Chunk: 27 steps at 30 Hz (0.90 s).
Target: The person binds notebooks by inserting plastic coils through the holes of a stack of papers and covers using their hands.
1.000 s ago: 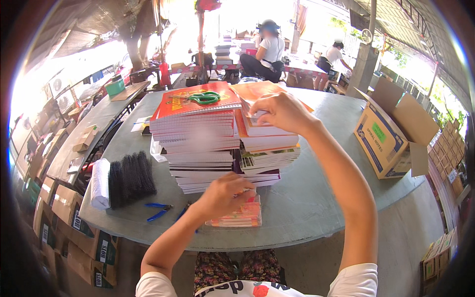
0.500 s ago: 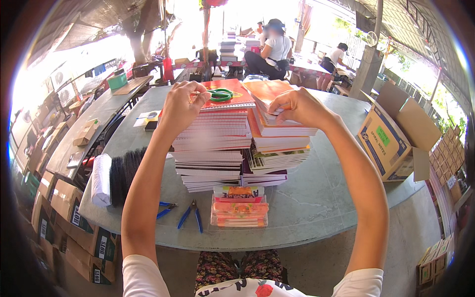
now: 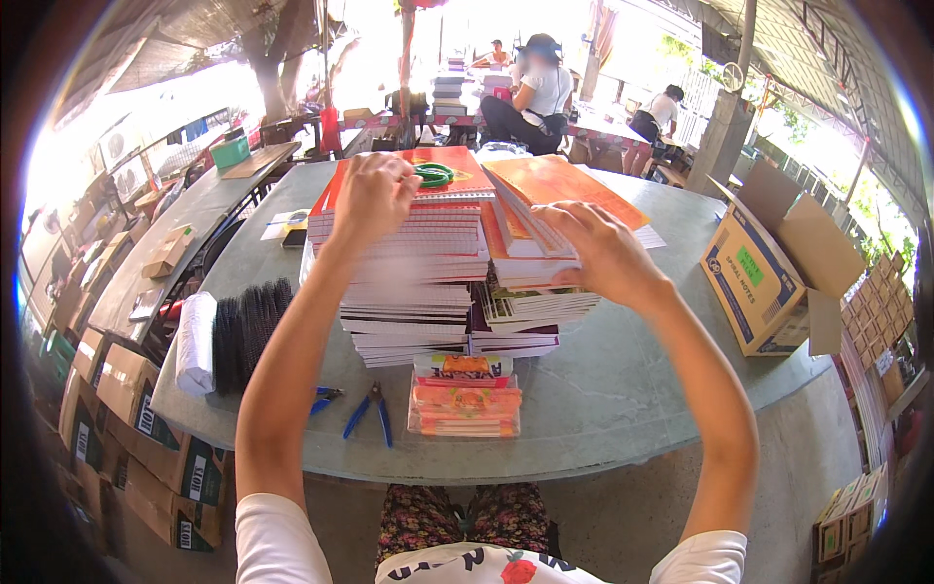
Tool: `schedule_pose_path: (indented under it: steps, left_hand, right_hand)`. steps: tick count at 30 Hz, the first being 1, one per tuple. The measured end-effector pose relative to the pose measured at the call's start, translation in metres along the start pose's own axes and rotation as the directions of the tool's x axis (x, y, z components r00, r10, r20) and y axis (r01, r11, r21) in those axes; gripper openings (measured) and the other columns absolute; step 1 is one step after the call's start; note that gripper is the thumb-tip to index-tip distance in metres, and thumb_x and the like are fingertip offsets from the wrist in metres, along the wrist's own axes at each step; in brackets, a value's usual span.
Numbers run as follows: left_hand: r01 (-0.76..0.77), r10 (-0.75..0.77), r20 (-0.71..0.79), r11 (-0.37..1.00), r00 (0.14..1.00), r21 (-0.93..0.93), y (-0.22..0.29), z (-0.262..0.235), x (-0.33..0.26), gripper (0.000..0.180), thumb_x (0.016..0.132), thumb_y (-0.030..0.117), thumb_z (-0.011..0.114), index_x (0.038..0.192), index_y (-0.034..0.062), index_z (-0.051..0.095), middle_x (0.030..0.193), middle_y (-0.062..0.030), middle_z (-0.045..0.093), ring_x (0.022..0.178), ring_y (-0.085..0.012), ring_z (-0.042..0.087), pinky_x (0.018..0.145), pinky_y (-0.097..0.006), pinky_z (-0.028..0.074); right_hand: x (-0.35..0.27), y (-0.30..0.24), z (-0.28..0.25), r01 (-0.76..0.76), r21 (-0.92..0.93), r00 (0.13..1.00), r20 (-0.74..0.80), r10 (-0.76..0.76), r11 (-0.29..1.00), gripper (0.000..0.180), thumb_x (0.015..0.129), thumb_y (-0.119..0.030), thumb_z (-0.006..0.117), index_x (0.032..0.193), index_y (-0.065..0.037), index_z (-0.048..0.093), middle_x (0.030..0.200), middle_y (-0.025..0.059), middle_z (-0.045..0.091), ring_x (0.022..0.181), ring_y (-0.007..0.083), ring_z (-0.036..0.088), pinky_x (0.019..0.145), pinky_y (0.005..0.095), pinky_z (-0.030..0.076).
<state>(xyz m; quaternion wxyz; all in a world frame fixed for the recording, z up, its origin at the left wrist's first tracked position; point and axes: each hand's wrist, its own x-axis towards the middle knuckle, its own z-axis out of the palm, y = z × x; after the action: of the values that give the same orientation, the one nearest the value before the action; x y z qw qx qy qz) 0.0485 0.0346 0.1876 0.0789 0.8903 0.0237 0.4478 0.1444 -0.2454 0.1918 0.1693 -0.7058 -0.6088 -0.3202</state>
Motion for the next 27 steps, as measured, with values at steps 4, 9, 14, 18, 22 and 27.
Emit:
schedule_pose_path:
  steps: [4, 9, 14, 18, 22, 27]
  left_hand:
    - [-0.283, 0.275, -0.127, 0.958, 0.953, -0.047, 0.056, 0.010, -0.015, 0.016, 0.078, 0.015, 0.064, 0.088, 0.0028, 0.063, 0.098, -0.0101, 0.061, 0.099, -0.0269, 0.052, 0.088, -0.038, 0.041]
    - [-0.284, 0.228, -0.182, 0.871, 0.957, -0.401, 0.099, 0.002, -0.040, 0.039, 0.075, 0.020, 0.070, 0.108, 0.0030, 0.057, 0.112, -0.0148, 0.056, 0.111, -0.0313, 0.048, 0.096, -0.041, 0.036]
    - [-0.118, -0.061, -0.196, 0.615, 0.979, -0.780, 0.139, -0.001, -0.071, 0.057, 0.069, 0.018, 0.077, 0.118, 0.0040, 0.052, 0.121, -0.0144, 0.051, 0.117, -0.0288, 0.046, 0.098, -0.040, 0.035]
    - [0.318, 0.321, 0.408, 0.298, 0.855, -0.900, 0.101, 0.005, -0.141, 0.053, 0.067, 0.006, 0.077, 0.115, 0.0029, 0.055, 0.117, -0.0099, 0.057, 0.107, -0.0212, 0.052, 0.094, -0.036, 0.041]
    - [0.667, 0.114, 0.727, 0.321, 0.677, -0.672, 0.070, 0.003, -0.173, 0.039, 0.069, 0.002, 0.074, 0.105, 0.0015, 0.060, 0.103, -0.0063, 0.064, 0.093, -0.0164, 0.058, 0.085, -0.032, 0.046]
    - [0.560, -0.072, 0.559, 0.218, 0.826, -0.799, 0.046, -0.002, -0.240, 0.030, 0.070, -0.001, 0.073, 0.098, 0.0004, 0.062, 0.094, -0.0035, 0.066, 0.085, -0.0122, 0.059, 0.079, -0.029, 0.048]
  right_hand:
    - [-0.014, 0.019, 0.000, -0.040, -0.031, 0.998, -0.059, 0.038, 0.999, 0.035, 0.074, -0.014, 0.067, 0.106, -0.005, 0.056, 0.096, 0.0118, 0.062, 0.088, 0.0277, 0.061, 0.076, 0.0371, 0.049]
    - [-0.041, 0.011, -0.051, -0.576, 0.344, 0.703, -0.254, 0.664, 0.742, 0.031, 0.081, -0.021, 0.064, 0.107, -0.005, 0.058, 0.090, 0.0078, 0.061, 0.077, 0.0122, 0.059, 0.070, 0.0270, 0.048]
    - [-0.146, -0.042, -0.105, -0.216, 0.561, 0.604, -0.566, 0.561, 0.799, 0.045, 0.077, -0.029, 0.070, 0.108, 0.002, 0.056, 0.099, 0.0098, 0.060, 0.089, 0.0184, 0.059, 0.079, 0.0318, 0.049]
    - [-0.169, -0.089, -0.063, -0.268, 0.844, 0.720, -0.145, 0.678, 0.465, 0.060, 0.067, -0.040, 0.078, 0.105, 0.002, 0.055, 0.092, 0.0109, 0.062, 0.085, 0.0186, 0.061, 0.076, 0.0303, 0.050]
    - [-0.136, -0.078, -0.009, -0.262, 0.907, 0.703, -0.056, 0.709, 0.330, 0.063, 0.064, -0.040, 0.081, 0.105, 0.000, 0.055, 0.095, 0.0114, 0.063, 0.086, 0.0167, 0.060, 0.075, 0.0281, 0.049]
    - [-0.144, -0.110, 0.059, -0.249, 0.962, 0.685, 0.092, 0.723, 0.114, 0.067, 0.054, -0.030, 0.086, 0.106, -0.001, 0.055, 0.094, 0.0069, 0.063, 0.087, 0.0132, 0.059, 0.076, 0.0270, 0.048]
